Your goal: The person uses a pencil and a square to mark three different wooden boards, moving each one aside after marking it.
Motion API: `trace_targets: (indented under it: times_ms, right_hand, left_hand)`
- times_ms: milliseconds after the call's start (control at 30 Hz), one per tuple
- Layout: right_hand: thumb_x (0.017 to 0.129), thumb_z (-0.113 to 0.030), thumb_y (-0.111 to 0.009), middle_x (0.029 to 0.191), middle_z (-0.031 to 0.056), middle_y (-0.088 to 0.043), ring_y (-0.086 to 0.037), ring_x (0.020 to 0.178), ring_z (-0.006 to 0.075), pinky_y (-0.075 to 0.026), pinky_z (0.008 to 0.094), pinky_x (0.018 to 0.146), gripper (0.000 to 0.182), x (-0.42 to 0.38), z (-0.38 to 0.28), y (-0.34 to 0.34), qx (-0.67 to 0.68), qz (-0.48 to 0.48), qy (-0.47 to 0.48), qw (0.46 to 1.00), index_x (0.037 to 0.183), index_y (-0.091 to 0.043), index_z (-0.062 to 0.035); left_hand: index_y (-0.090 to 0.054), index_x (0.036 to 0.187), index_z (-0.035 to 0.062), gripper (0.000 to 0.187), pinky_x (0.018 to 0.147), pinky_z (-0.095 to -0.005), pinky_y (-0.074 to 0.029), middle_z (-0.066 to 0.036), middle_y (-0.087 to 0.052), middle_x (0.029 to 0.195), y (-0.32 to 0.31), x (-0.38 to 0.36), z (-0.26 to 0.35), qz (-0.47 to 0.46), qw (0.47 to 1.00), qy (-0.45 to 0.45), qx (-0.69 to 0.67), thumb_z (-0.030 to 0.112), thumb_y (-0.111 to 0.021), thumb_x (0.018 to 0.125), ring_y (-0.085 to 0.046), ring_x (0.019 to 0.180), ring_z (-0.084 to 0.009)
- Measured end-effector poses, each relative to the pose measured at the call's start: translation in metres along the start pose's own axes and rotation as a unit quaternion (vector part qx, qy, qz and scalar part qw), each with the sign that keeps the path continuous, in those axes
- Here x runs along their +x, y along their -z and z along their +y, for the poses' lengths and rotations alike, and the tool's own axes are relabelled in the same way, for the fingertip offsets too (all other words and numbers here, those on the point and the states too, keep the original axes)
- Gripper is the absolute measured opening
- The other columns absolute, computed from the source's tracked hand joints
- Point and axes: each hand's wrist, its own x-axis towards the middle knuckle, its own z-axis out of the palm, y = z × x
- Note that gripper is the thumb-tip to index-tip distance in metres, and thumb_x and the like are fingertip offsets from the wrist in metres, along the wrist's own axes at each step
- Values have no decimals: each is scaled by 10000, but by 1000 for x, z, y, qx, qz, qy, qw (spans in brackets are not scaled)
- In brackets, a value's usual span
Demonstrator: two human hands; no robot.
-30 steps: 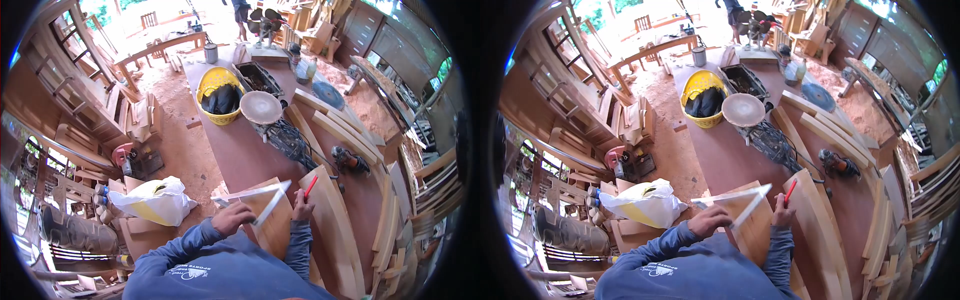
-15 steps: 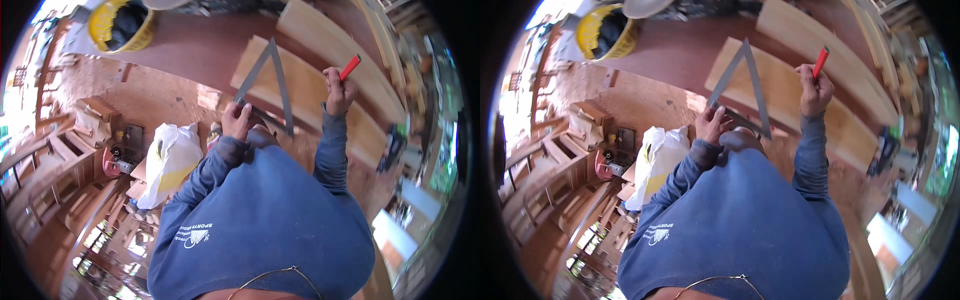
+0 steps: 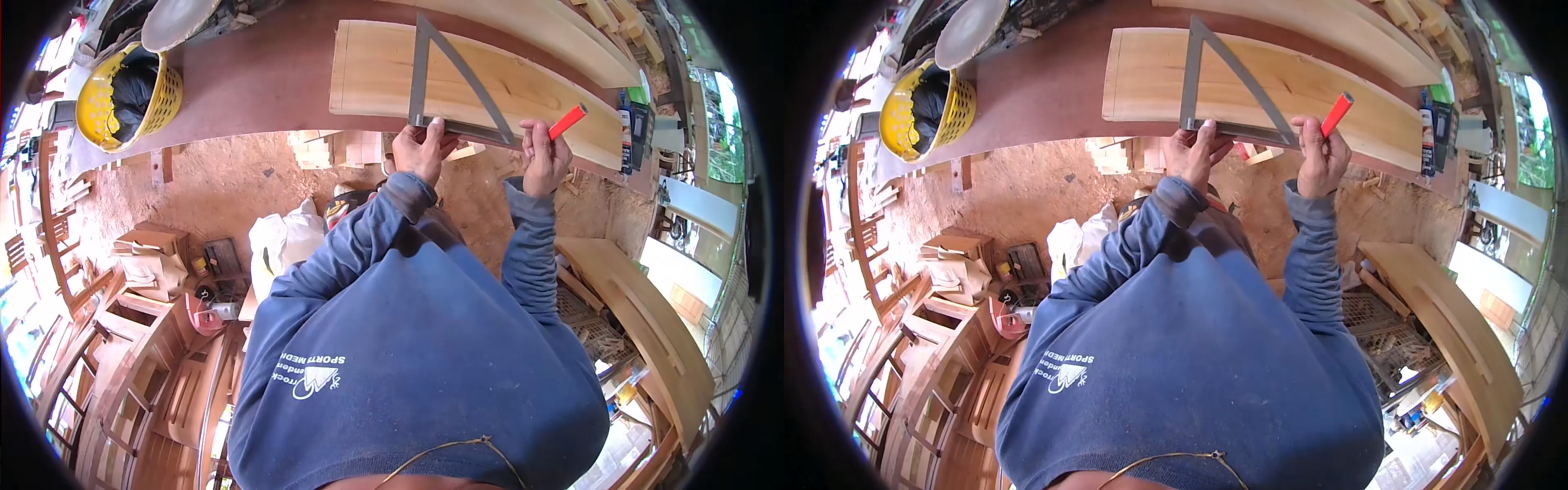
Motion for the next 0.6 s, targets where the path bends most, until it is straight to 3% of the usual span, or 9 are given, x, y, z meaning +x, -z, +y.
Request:
trace_targets:
  times_ms: [167, 367, 567, 600]
  right_hand:
    - [1023, -242, -603, 745, -39, -522, -421, 663, 41, -305, 225, 583, 271, 22, 2, -6, -59, -57, 51, 995, 947, -711, -5]
    - [1050, -257, -529, 762, -10, -580, -490, 682, 86, -420, 257, 668, 308, 63, -10, -71, -1, -140, 102, 985, 955, -695, -15]
    - [1055, -270, -528, 826, 17, -645, -588, 740, 79, -473, 246, 672, 302, 104, 1, -111, -102, -261, 41, 959, 979, -680, -19]
    - [1029, -255, -582, 791, 18, -665, -584, 692, 56, -455, 231, 600, 272, 101, 1, -123, -16, -249, -13, 968, 955, -695, -18]
  left_hand:
    - [-579, 1085, -64, 278, 843, -386, -636, -182, -702, 1013, 1, -4, 1, 26, 999, -35, -14, 205, -620, 1025, -733, 902, -266]
    - [-583, 1102, -63, 287, 854, -378, -630, -185, -709, 1038, 1, -5, 8, 22, 999, -29, -4, 218, -586, 1045, -736, 923, -267]
    - [-578, 1011, -47, 287, 861, -402, -637, -139, -682, 999, -2, -7, 11, 27, 999, -30, -3, 236, -564, 1055, -729, 917, -264]
    - [-577, 1010, -46, 288, 861, -403, -636, -138, -683, 997, -1, -6, 12, 27, 999, -30, 7, 238, -561, 1056, -729, 920, -265]
